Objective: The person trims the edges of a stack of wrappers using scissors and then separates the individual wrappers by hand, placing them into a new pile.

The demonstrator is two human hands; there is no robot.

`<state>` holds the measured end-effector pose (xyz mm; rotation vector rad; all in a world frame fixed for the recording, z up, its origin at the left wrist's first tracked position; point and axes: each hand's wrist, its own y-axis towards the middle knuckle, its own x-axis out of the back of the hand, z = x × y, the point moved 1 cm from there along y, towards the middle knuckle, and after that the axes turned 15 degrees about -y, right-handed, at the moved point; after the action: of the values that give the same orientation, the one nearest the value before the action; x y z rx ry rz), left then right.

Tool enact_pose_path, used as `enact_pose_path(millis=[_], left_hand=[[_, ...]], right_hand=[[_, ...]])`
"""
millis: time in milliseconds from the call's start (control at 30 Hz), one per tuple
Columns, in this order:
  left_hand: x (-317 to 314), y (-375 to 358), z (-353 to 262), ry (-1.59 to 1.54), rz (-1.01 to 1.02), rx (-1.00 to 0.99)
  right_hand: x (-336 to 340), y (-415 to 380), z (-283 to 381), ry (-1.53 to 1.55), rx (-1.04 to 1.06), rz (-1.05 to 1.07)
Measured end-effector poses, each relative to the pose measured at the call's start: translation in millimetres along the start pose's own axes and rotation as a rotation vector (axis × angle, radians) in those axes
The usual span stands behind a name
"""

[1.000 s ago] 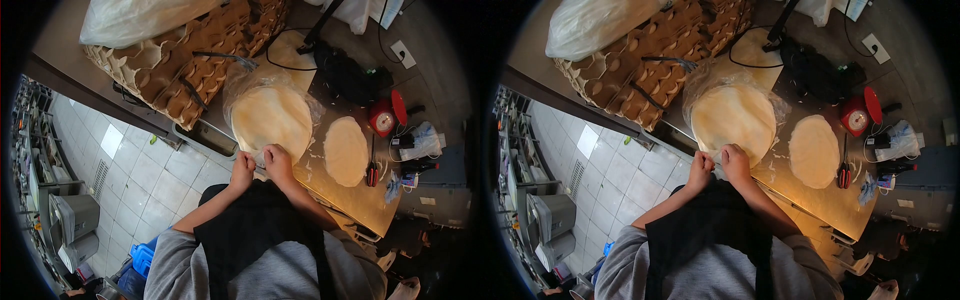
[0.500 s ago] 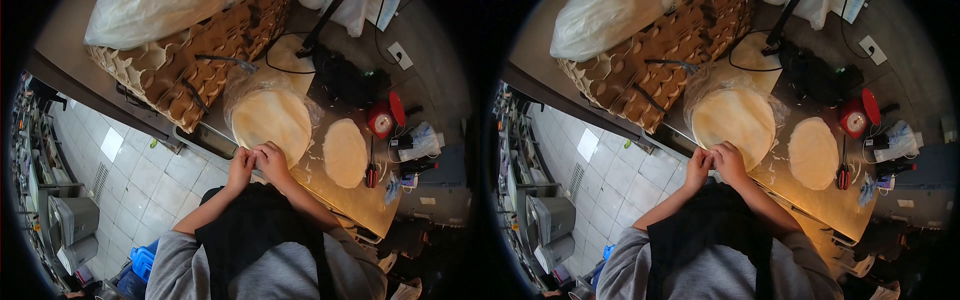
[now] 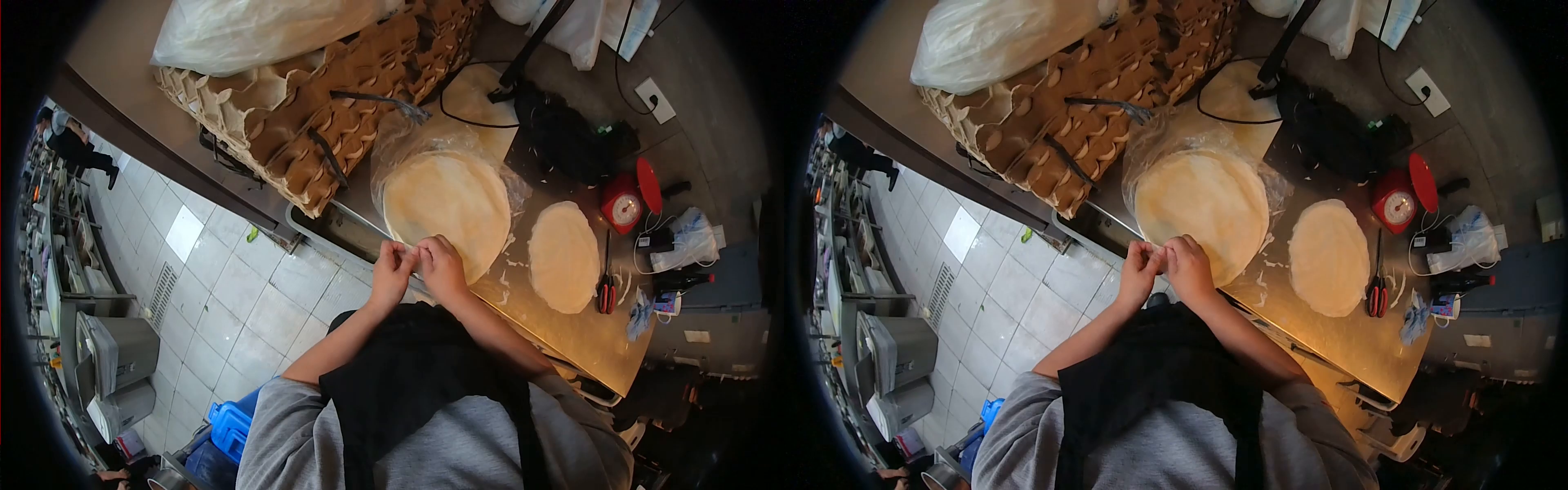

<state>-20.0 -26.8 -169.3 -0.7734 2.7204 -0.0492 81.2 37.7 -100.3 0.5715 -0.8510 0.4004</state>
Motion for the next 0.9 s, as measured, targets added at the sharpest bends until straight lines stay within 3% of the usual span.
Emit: enact_pose_path(millis=[100,300,500,667,900], left_hand=[[-7.4,-2.4,-27.9,-0.04,-0.043,0.066],[-5.7,-5.5,-27.6,0.218,-0.052,-0.026],[0.3,-2.7,-18.1,0.085,-0.084,0.061],[0.8,12.5,-22.1,0.079,-0.05,0.02],[-11.7,6.0,-40.2,0.079,-0.02,-0.058]], right_hand=[[-0.8,-1.0,0.4,0.002,0.004,0.022],[-3.0,3.8,-10.6,-0.057,-0.031,-0.076],[-1.6,3.6,-20.7,-0.035,-0.075,-0.022],[4.4,7.8,-8.6,0.079,-0.061,0.06],[7.0,21.9,-0.6,0.041,-0.008,-0.014]])
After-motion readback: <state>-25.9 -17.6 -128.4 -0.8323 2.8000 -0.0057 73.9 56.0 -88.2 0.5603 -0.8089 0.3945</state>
